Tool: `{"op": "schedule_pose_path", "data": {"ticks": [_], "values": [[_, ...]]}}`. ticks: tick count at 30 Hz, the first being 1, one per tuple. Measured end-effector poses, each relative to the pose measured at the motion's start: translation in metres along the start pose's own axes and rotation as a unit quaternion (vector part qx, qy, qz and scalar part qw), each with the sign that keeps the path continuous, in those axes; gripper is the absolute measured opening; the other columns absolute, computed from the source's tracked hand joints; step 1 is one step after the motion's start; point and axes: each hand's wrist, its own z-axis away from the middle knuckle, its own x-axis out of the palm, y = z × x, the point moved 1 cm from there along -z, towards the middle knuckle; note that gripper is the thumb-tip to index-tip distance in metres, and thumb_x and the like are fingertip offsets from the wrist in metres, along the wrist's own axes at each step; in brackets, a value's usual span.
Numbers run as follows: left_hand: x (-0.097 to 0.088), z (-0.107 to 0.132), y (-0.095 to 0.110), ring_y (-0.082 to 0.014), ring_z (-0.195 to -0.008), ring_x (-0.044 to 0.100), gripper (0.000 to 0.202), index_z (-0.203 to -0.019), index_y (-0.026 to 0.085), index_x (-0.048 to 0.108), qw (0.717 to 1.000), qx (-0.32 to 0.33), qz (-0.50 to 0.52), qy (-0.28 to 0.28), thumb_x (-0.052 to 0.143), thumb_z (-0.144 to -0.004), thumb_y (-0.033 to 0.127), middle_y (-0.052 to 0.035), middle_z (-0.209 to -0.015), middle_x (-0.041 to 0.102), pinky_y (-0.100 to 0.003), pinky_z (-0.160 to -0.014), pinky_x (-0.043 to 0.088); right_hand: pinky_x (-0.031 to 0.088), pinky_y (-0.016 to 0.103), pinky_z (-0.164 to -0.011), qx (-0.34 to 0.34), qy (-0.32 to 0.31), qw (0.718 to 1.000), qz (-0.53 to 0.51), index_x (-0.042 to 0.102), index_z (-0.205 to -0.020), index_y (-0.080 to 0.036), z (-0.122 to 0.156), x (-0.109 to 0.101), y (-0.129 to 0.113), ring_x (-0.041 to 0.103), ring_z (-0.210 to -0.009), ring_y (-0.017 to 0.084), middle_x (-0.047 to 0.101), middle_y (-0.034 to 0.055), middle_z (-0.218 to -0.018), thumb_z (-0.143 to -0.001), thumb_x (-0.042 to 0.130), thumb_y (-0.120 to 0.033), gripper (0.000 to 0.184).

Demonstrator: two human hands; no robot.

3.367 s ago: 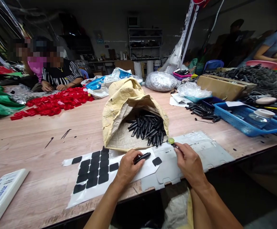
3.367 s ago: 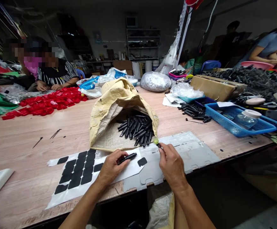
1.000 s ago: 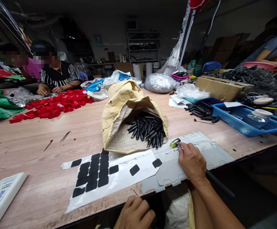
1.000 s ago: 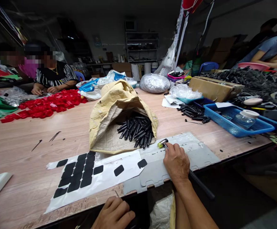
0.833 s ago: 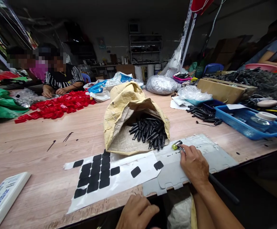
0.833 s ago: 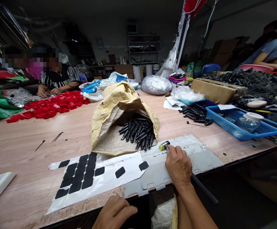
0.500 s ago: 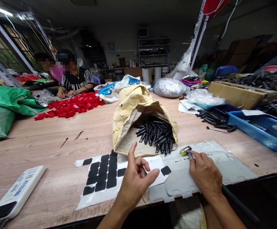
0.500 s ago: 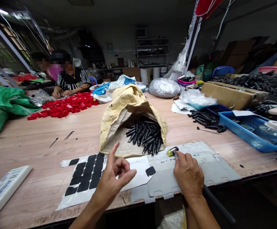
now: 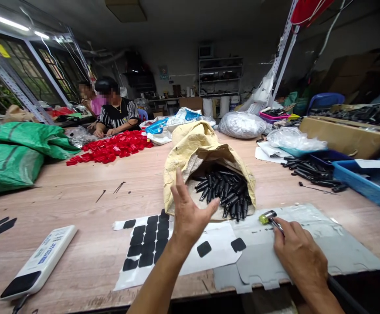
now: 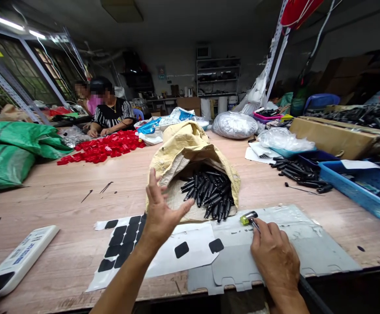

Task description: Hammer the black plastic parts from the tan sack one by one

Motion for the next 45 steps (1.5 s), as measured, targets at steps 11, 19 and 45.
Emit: {"op": "schedule_pose_path", "data": {"ticks": [11, 19, 45], "values": [[-0.044, -0.122, 0.031, -0.0441, -0.156, -0.003, 0.129, -0.161, 0.024, 0.009, 0.954, 0.121, -0.159, 0.222, 0.092, -0.064, 0.041, -0.0187, -0.168, 0.0, -0.062, -0.125, 0.01, 0.039, 0.035, -0.069, -0.002, 0.001, 1.0, -0.019, 0.065, -0.118, -0.021, 0.001, 0.002, 0.002, 0.059, -0.08, 0.023, 0.066, 0.0058, -0.092, -0.095, 0.055, -0.025, 0.026], [-0.015, -0.106, 0.032, -0.0174, -0.076, 0.061, 0.022, -0.067, 0.02, 0.058, 0.958, 0.234, -0.164, 0.027, 0.065, -0.084, 0.031, -0.0006, -0.071, 0.061, -0.027, -0.073, 0.047, 0.039, 0.034, -0.073, 0.021, -0.033, 0.999, -0.015, 0.064, -0.119, -0.022, -0.003, -0.004, -0.003, 0.059, -0.085, 0.022, 0.065, 0.0055, -0.092, -0.096, 0.053, -0.023, 0.025], [0.081, -0.105, -0.072, -0.0269, -0.125, 0.061, 0.04, -0.13, 0.015, 0.063, 0.954, 0.085, -0.182, -0.222, 0.057, -0.091, 0.022, -0.0128, -0.132, 0.066, -0.042, -0.112, 0.046, 0.037, 0.035, -0.073, 0.04, -0.055, 0.998, -0.012, 0.063, -0.12, -0.023, -0.006, -0.011, -0.009, 0.055, -0.087, 0.022, 0.064, 0.0047, -0.094, -0.097, 0.053, -0.021, 0.025]]}}
